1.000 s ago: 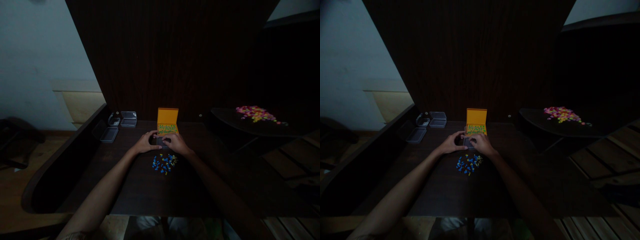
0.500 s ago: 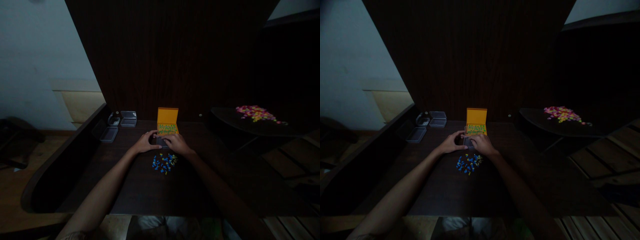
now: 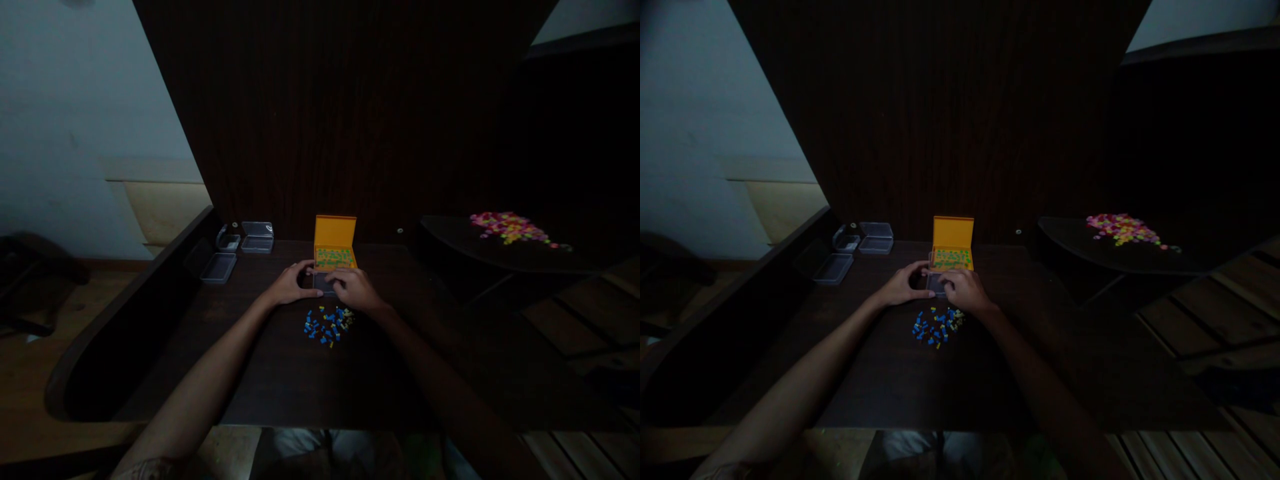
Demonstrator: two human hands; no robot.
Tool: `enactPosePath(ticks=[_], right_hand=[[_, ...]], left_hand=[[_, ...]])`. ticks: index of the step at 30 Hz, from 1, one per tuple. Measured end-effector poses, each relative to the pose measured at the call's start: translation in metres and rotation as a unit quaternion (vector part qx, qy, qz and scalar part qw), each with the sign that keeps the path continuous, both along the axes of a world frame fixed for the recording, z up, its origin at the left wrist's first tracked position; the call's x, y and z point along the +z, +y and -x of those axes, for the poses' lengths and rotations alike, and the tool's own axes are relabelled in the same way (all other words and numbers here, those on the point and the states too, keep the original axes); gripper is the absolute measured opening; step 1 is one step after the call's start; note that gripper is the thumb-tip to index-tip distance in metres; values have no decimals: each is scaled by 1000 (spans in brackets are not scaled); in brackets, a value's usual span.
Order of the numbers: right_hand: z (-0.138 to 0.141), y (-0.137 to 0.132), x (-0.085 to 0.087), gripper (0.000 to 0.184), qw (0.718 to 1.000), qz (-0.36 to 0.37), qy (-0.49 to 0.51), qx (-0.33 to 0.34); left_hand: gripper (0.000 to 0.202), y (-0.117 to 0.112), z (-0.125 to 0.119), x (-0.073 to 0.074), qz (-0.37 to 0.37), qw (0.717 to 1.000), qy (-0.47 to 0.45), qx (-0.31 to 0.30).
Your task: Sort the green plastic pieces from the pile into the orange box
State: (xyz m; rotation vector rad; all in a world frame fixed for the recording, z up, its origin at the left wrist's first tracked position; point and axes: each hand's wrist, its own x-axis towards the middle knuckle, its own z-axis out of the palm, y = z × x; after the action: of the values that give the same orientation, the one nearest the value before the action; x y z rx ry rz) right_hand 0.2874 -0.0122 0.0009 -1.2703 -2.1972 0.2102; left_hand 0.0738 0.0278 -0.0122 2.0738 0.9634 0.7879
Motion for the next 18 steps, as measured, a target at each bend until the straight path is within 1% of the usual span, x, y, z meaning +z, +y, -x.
enactPosePath(ticks=[2,5,7,9,12,15,18], right_hand=[[3,-7,5,23,999,-5,20,29],[9,-19,12,19,993,8,35,116],[13,-26,15,20,984,36,22,170],[17,-31,16,22,978,63,-8,200],[20,-34,11,25,973,78,-50,210],[21,-33,7,22,973,76,-83,202],[21,-32,6,20,972,79,-98,198]], left_hand=[[82,1,0,-1,0,1000,-1,0],[81,3,0,-4,-5,1000,-10,-5],[79,4,0,-7,-9,1000,-17,-8],[77,5,1,-9,-15,1000,-18,-9],[76,6,1,-11,-21,1000,-15,-7],[78,6,1,-13,-19,1000,-19,-7],[78,7,1,-14,-18,1000,-23,-8]])
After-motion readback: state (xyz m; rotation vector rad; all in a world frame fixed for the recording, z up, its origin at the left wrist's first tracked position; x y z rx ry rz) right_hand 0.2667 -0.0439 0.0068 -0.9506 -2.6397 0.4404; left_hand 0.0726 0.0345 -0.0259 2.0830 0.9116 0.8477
